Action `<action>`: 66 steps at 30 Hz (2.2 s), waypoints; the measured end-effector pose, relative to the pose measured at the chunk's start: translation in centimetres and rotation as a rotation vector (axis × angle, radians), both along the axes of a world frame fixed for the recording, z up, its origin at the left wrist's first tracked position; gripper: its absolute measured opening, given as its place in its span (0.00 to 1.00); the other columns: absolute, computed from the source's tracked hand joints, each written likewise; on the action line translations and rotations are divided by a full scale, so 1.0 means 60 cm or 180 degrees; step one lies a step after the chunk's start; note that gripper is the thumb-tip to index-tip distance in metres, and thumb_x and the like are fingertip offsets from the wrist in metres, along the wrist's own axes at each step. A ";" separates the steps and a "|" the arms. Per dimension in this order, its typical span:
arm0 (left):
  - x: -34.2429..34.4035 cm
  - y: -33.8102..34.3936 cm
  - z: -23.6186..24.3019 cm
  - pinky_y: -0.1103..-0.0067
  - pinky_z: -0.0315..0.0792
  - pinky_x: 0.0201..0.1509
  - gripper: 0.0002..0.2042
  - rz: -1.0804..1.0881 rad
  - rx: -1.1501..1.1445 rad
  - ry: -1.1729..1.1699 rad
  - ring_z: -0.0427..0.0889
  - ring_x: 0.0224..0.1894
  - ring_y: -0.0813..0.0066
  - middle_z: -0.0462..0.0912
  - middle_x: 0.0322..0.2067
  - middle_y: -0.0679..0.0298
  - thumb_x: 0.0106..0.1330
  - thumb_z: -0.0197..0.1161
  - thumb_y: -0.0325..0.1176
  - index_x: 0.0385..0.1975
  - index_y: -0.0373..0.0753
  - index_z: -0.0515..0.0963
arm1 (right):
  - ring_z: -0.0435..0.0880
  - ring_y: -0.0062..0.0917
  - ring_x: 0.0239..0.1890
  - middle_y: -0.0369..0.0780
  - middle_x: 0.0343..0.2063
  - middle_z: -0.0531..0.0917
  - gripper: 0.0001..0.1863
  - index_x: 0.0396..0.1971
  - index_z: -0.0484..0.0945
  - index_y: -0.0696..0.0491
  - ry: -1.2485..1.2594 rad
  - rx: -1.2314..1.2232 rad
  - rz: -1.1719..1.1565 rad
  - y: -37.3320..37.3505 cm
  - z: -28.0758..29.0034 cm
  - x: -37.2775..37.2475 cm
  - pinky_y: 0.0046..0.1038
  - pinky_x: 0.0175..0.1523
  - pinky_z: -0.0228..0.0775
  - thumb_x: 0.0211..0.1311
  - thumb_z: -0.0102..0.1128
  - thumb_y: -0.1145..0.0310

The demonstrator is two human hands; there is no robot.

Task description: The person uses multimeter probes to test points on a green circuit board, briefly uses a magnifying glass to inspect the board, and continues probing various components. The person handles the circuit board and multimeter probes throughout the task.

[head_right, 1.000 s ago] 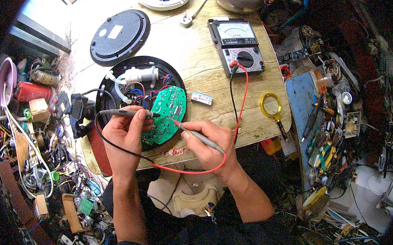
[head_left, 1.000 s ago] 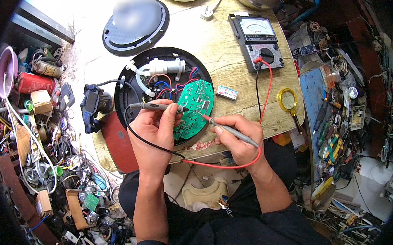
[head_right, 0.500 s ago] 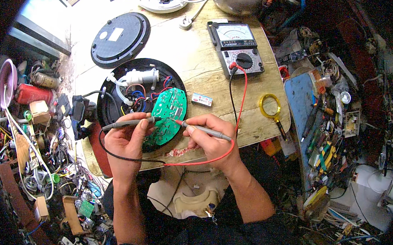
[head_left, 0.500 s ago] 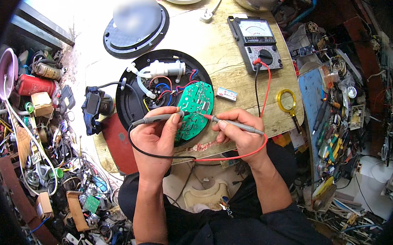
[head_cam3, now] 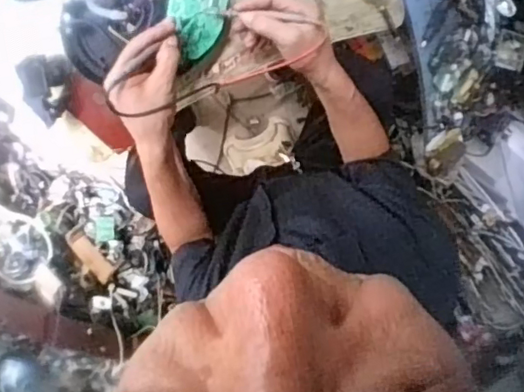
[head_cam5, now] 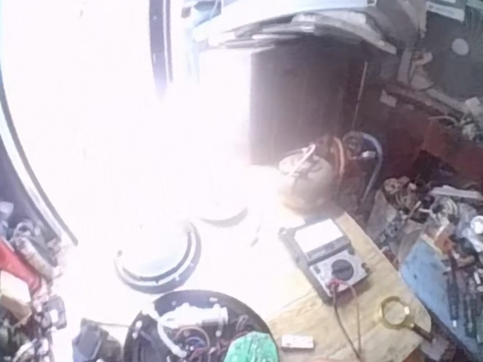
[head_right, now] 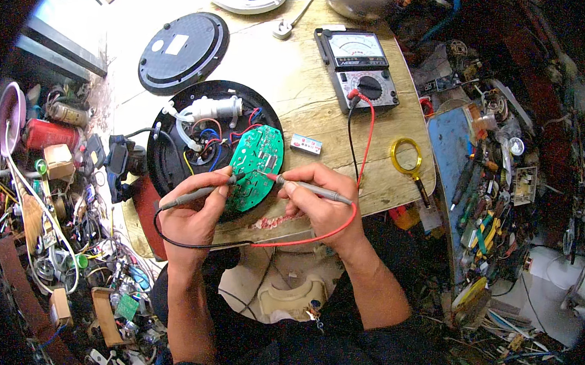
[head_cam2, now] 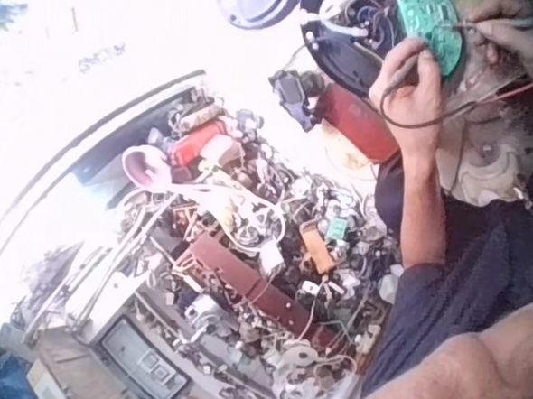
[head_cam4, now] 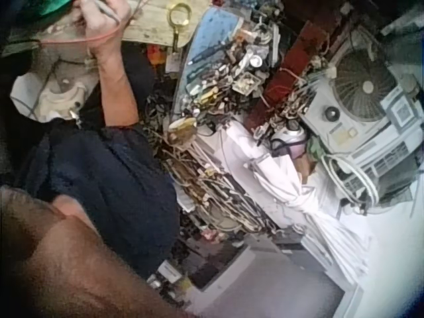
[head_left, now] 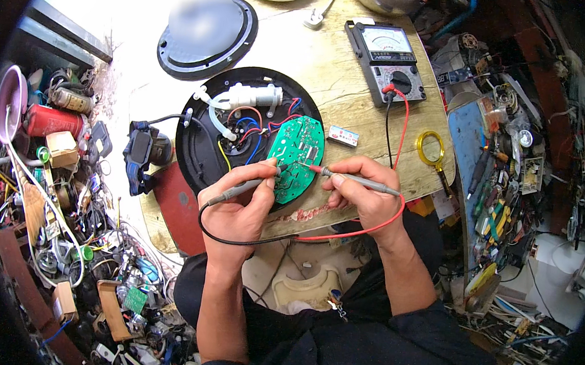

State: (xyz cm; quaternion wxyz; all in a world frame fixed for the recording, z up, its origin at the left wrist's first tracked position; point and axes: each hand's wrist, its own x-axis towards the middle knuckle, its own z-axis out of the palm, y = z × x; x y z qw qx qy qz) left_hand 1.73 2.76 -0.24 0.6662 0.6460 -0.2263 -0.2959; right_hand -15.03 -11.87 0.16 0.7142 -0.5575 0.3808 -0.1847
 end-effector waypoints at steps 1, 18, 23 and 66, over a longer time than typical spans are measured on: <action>0.000 -0.002 0.000 0.81 0.82 0.52 0.08 0.0008 0.0018 0.0008 0.88 0.44 0.79 0.92 0.44 0.56 0.71 0.68 0.18 0.48 0.27 0.87 | 0.87 0.19 0.28 0.43 0.33 0.90 0.09 0.46 0.85 0.64 0.0033 -0.0045 0.0007 -0.002 0.000 0.000 0.23 0.35 0.82 0.72 0.62 0.75; 0.001 0.001 -0.001 0.84 0.80 0.42 0.08 0.0136 0.0069 0.0145 0.86 0.37 0.85 0.92 0.38 0.63 0.72 0.68 0.20 0.47 0.28 0.88 | 0.89 0.20 0.30 0.43 0.35 0.91 0.09 0.47 0.85 0.62 0.0054 -0.0237 -0.0012 0.006 -0.014 -0.005 0.22 0.36 0.82 0.72 0.64 0.75; 0.001 0.003 0.005 0.82 0.82 0.50 0.08 0.0065 0.0161 0.0134 0.88 0.44 0.78 0.92 0.45 0.55 0.72 0.67 0.18 0.48 0.28 0.87 | 0.88 0.22 0.29 0.46 0.35 0.91 0.10 0.47 0.84 0.64 0.0077 -0.0306 0.0010 0.005 -0.016 -0.005 0.23 0.36 0.83 0.72 0.63 0.75; -0.001 0.002 0.005 0.85 0.79 0.39 0.07 0.0166 0.0135 0.0143 0.85 0.36 0.86 0.91 0.37 0.63 0.72 0.69 0.20 0.47 0.29 0.87 | 0.89 0.21 0.33 0.45 0.38 0.91 0.11 0.51 0.83 0.64 0.0043 -0.0243 0.0116 0.005 -0.016 -0.010 0.23 0.40 0.83 0.74 0.61 0.76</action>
